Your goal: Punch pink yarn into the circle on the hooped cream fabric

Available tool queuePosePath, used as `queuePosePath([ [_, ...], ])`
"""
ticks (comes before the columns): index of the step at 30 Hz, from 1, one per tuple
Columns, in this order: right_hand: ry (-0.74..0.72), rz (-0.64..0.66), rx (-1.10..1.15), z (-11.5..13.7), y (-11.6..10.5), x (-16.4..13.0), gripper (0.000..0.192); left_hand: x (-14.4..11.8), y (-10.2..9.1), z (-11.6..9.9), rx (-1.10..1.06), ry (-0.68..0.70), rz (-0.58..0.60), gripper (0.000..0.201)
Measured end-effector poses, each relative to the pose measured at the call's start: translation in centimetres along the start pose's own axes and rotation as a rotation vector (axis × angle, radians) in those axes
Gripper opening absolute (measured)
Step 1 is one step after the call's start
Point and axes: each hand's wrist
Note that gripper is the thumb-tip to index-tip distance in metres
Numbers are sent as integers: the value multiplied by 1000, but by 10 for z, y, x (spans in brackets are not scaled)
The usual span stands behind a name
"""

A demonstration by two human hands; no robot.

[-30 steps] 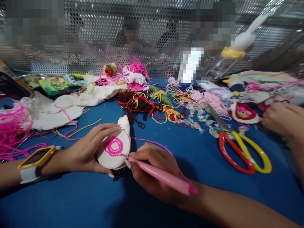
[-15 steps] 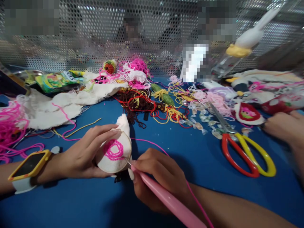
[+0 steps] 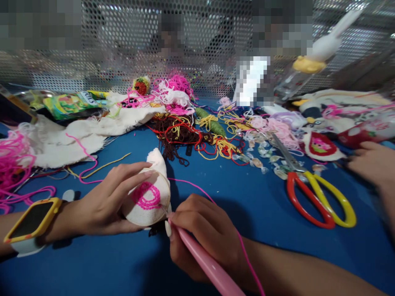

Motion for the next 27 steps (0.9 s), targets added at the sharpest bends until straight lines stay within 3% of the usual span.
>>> queuePosePath([
  [12,-37,3,-116,4,6,-2,24,-2,-2,-6,8,-5,-19,80],
  [20,-34,90,-111,-3,9,1,13,-4,-3,-9,-29,-23,-19,78],
  [27,23,25,-34,2,5,1,20,-6,-1,-9,-30,-43,-15,81],
])
Point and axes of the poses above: each hand's wrist, its own x-axis towards the middle knuckle, its own y-axis out of the palm, z = x × y, and after that the axes turned 12 degrees about z, right-handed
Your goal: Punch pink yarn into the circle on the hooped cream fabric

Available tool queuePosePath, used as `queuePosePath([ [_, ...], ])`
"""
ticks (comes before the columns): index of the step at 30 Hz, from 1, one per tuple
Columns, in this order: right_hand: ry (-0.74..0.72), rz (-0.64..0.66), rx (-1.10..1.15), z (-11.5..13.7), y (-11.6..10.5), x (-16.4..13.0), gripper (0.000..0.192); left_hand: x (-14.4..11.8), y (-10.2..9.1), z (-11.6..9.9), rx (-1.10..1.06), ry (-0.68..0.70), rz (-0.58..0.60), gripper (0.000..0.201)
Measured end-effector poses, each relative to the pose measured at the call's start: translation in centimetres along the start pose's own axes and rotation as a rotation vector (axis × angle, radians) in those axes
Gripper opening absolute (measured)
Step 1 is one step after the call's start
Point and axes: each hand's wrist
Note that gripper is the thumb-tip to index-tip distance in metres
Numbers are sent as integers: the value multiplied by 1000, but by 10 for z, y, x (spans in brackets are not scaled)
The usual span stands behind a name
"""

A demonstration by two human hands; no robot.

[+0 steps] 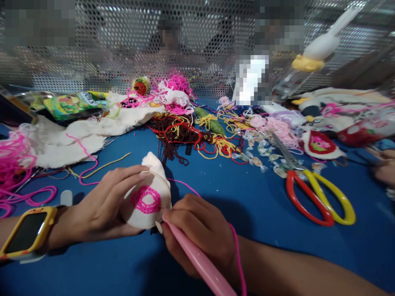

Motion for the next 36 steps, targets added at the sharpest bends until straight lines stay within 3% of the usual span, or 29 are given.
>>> queuePosePath([
  [6,-30,-37,-14,6,-9,-1,32,0,0,1,-11,11,2,82],
  [14,-27,-35,-1,7,-10,-1,36,0,1,1,-10,0,8,81],
  [25,-21,-10,-30,3,-3,-5,24,0,1,1,-31,24,-7,80],
  [30,-15,81,-87,-1,1,-2,19,0,0,0,-50,41,-18,77],
  [36,-59,22,-67,2,-4,-2,25,-2,2,1,-18,34,-16,80],
])
Point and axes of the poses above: each hand's wrist, its own x-axis towards the middle knuckle, its own y-axis out of the palm, z = x × y, and after that the axes turned 12 degrees about z, right-handed
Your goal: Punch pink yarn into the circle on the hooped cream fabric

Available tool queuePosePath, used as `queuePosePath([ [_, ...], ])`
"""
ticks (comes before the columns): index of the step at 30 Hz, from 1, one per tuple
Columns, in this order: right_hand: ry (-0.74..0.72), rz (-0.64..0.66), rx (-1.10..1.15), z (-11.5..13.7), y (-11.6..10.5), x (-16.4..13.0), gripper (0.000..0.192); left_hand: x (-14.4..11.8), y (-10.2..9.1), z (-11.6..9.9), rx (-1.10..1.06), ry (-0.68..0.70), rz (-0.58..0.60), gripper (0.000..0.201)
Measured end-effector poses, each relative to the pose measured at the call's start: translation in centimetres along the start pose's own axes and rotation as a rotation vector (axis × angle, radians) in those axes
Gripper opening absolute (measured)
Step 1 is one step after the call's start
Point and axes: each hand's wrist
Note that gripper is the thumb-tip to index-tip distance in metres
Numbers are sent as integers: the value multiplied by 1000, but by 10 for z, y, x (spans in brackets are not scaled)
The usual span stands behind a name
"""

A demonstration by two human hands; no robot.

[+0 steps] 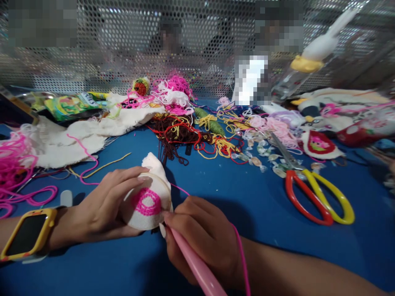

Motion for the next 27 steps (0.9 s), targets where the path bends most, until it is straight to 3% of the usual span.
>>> queuePosePath([
  [5,17,-69,28,6,-4,-2,31,1,2,1,2,-12,1,80],
  [14,-14,-63,12,5,-10,0,39,0,1,1,6,-9,6,82],
  [27,69,26,45,3,-1,-2,25,2,-2,1,-71,2,-12,77],
])
Point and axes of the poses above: each hand's wrist, its own x-axis towards the middle knuckle, its own y-axis out of the palm, z = x × y, and after that the axes turned 12 degrees about z, right-handed
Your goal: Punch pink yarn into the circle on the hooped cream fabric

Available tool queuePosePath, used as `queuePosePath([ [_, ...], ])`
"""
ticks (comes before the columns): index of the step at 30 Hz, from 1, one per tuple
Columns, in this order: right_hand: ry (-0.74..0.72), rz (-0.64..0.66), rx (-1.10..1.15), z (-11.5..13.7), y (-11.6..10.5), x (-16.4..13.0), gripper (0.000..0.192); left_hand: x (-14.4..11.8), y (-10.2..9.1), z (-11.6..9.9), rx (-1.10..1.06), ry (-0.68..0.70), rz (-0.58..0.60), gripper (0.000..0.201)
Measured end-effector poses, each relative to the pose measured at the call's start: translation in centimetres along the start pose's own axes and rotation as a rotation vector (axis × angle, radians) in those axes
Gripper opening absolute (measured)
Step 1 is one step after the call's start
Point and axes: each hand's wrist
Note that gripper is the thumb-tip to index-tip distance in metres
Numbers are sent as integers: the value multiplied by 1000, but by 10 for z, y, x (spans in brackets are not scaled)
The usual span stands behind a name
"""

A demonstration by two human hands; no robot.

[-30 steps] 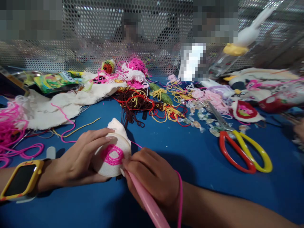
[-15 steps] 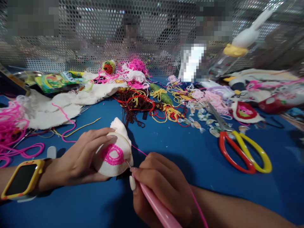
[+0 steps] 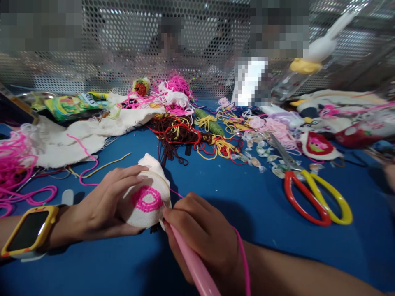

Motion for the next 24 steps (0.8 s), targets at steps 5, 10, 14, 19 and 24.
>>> queuePosePath([
  [5,41,56,13,-4,1,2,22,0,1,2,-27,-14,7,73],
  [10,35,39,21,-10,4,6,18,-3,-1,-3,61,32,3,70],
  [14,134,-40,93,-10,3,10,15,0,-9,-8,217,33,-59,61],
  [19,168,-30,355,-9,-2,11,14,5,-25,-9,349,90,-27,60],
  [24,279,-132,520,-9,-3,10,3,8,-28,-2,234,39,-146,80],
])
Point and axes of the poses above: each hand's wrist, its own x-axis towards the middle knuckle, its own y-axis out of the palm, z = x × y, and after that the axes turned 12 degrees about z, right-handed
